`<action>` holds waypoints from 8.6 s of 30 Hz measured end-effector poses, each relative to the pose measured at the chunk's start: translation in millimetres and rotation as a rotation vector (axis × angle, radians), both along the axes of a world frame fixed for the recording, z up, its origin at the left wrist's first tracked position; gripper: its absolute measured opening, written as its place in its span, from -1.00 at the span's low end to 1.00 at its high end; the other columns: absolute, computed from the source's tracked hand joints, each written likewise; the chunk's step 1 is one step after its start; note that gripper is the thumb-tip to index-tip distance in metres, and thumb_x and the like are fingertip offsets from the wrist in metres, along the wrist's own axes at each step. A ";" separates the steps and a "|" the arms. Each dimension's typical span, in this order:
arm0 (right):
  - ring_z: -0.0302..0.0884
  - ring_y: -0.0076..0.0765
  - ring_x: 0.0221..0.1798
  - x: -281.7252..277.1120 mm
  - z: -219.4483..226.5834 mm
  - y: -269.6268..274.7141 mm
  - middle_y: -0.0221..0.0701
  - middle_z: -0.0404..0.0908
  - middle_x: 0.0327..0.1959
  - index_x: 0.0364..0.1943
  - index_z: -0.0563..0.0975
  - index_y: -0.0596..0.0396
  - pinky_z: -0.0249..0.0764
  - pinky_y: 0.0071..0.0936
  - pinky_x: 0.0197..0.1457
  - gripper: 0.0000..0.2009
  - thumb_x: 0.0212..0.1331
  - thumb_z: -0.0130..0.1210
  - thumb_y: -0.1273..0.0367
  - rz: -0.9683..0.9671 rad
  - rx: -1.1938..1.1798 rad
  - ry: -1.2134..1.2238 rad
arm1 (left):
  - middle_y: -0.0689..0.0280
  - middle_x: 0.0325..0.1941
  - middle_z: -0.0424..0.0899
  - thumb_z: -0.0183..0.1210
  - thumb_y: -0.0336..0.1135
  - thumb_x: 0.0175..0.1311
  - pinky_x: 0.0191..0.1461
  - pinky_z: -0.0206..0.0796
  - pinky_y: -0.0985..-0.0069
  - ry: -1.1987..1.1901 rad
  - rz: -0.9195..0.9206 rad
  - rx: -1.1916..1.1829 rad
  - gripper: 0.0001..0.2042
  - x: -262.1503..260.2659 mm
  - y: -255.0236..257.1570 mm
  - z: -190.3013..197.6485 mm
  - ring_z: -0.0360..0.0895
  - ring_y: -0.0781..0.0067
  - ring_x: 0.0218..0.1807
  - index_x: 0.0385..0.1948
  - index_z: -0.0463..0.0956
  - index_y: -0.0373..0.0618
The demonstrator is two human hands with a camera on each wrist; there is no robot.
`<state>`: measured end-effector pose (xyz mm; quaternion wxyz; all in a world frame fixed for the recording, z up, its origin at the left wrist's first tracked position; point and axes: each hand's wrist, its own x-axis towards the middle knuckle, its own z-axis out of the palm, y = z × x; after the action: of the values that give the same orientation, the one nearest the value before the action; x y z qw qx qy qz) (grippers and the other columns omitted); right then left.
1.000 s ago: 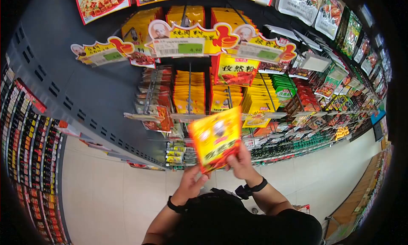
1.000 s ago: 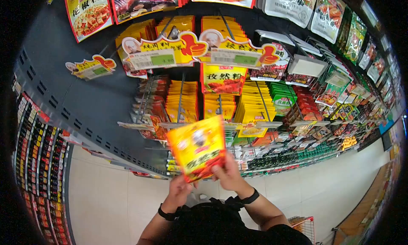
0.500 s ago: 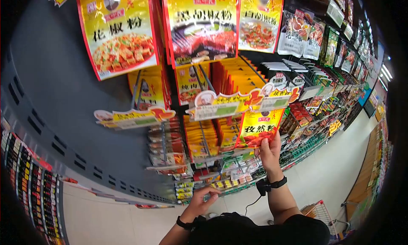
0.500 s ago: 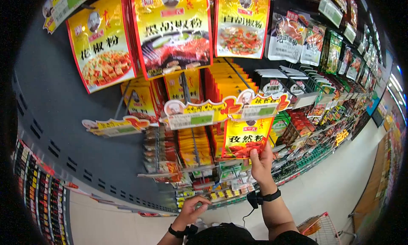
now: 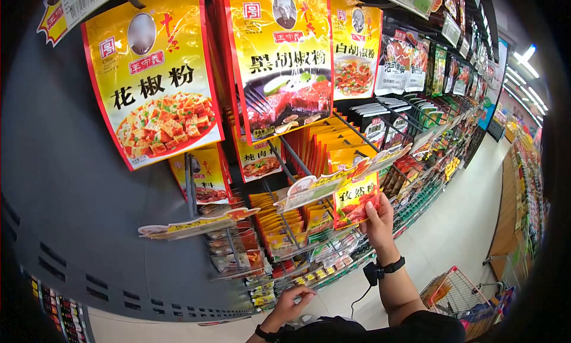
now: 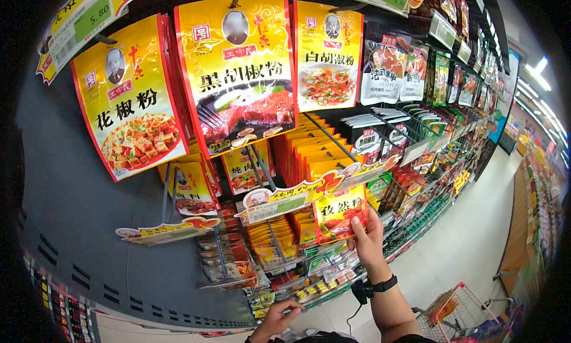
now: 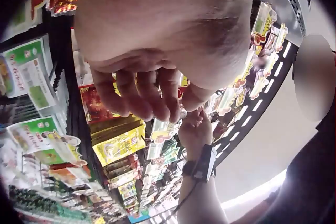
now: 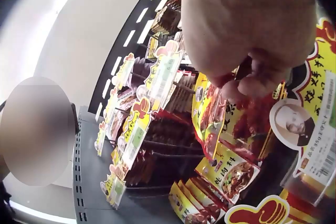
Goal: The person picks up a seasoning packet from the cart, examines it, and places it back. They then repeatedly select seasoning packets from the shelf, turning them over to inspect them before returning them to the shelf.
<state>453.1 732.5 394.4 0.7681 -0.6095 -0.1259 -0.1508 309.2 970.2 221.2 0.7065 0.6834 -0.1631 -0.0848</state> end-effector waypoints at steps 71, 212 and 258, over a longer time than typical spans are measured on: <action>0.61 0.15 0.02 -658.8 -172.8 -441.1 -0.01 0.67 -0.05 0.08 0.53 0.24 0.52 -0.10 0.09 -0.54 0.23 0.23 0.17 -0.822 -0.572 0.905 | 0.10 -0.12 0.64 0.24 -0.19 0.33 -0.02 0.46 0.33 -0.403 -1.951 0.271 -0.67 -280.3 -679.9 -48.2 0.61 0.14 -0.08 0.02 0.55 -0.18; 0.65 0.19 -0.12 -69.2 -28.3 134.2 0.03 0.67 -0.18 0.06 0.45 0.28 0.52 -0.17 -0.09 -0.71 0.42 0.01 0.34 0.707 0.004 -0.266 | 0.26 -0.06 0.65 0.21 -0.48 0.34 -0.05 0.46 0.49 0.143 0.801 0.319 -0.65 -123.9 -118.2 -29.7 0.62 0.44 -0.06 0.13 0.39 -0.19; 0.72 -0.28 -0.07 -57.1 0.0 245.5 0.03 0.49 0.20 0.42 -0.11 0.11 0.58 -0.53 -0.23 -0.38 0.45 -0.01 0.44 0.361 -0.078 -0.034 | 0.29 -0.04 0.62 0.10 -0.14 0.50 0.20 0.35 0.42 0.334 -0.262 0.104 -0.70 -73.0 85.5 -110.1 0.52 0.48 0.03 0.06 0.51 -0.14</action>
<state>396.1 978.0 394.4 0.7563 -0.6036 -0.2519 -0.0156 236.2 1055.6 111.1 0.6705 0.6684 -0.1265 -0.2961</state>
